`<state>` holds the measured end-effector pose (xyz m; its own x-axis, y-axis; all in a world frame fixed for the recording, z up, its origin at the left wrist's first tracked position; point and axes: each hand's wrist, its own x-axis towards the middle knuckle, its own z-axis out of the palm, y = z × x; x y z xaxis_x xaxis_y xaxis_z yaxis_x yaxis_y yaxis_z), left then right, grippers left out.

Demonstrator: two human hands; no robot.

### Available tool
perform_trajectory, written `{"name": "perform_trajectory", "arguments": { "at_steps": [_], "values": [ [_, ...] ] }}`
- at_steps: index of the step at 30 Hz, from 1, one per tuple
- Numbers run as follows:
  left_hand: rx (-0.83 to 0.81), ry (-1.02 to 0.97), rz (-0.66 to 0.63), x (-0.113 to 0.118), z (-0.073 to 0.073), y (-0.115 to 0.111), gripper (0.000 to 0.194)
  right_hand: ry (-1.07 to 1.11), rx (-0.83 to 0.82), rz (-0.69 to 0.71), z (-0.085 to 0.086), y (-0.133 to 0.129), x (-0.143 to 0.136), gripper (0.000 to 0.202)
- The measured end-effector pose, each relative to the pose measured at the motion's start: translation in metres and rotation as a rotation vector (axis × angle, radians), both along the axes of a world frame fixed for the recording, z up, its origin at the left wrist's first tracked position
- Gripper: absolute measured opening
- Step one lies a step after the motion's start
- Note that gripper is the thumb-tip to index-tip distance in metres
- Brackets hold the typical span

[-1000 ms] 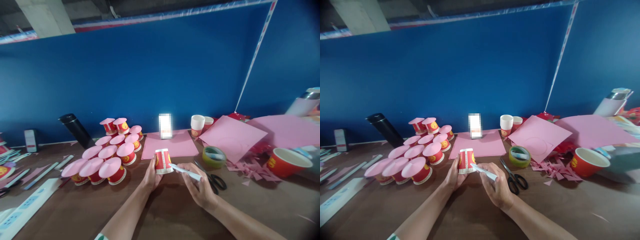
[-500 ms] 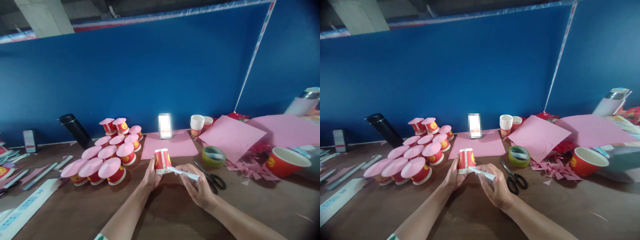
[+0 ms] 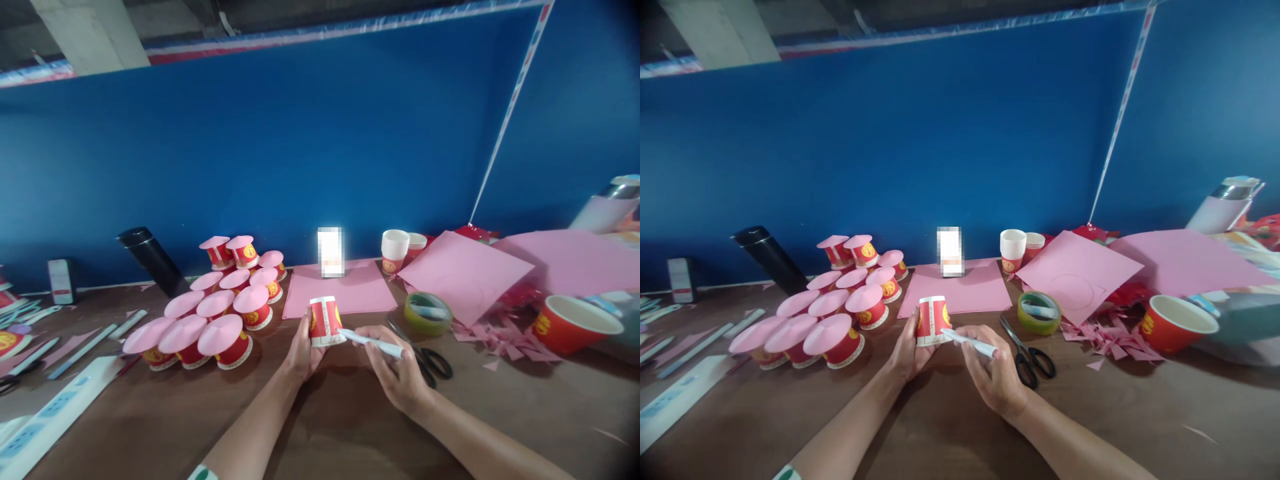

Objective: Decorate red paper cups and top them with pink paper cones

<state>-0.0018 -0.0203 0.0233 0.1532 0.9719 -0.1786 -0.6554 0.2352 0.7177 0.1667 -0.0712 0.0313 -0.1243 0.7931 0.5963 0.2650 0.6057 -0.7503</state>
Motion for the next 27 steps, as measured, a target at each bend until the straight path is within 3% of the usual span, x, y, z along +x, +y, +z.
{"name": "perform_trajectory", "arguments": {
  "at_steps": [4, 17, 27],
  "values": [
    [-0.006, -0.001, 0.029, -0.0002, 0.0009, -0.0005, 0.033, -0.06, 0.027, -0.042, 0.0031, -0.0004, 0.0001, 0.018],
    [0.063, 0.014, -0.016, 0.0007, -0.0019, -0.0005, 0.034, -0.115, 0.079, 0.072, 0.0075, -0.0023, -0.0001, 0.019],
    [0.061, 0.052, -0.006, 0.0014, -0.001, -0.0003, 0.036, -0.11, 0.009, 0.077, 0.0071, -0.0019, -0.0001, 0.018]
  ]
}}
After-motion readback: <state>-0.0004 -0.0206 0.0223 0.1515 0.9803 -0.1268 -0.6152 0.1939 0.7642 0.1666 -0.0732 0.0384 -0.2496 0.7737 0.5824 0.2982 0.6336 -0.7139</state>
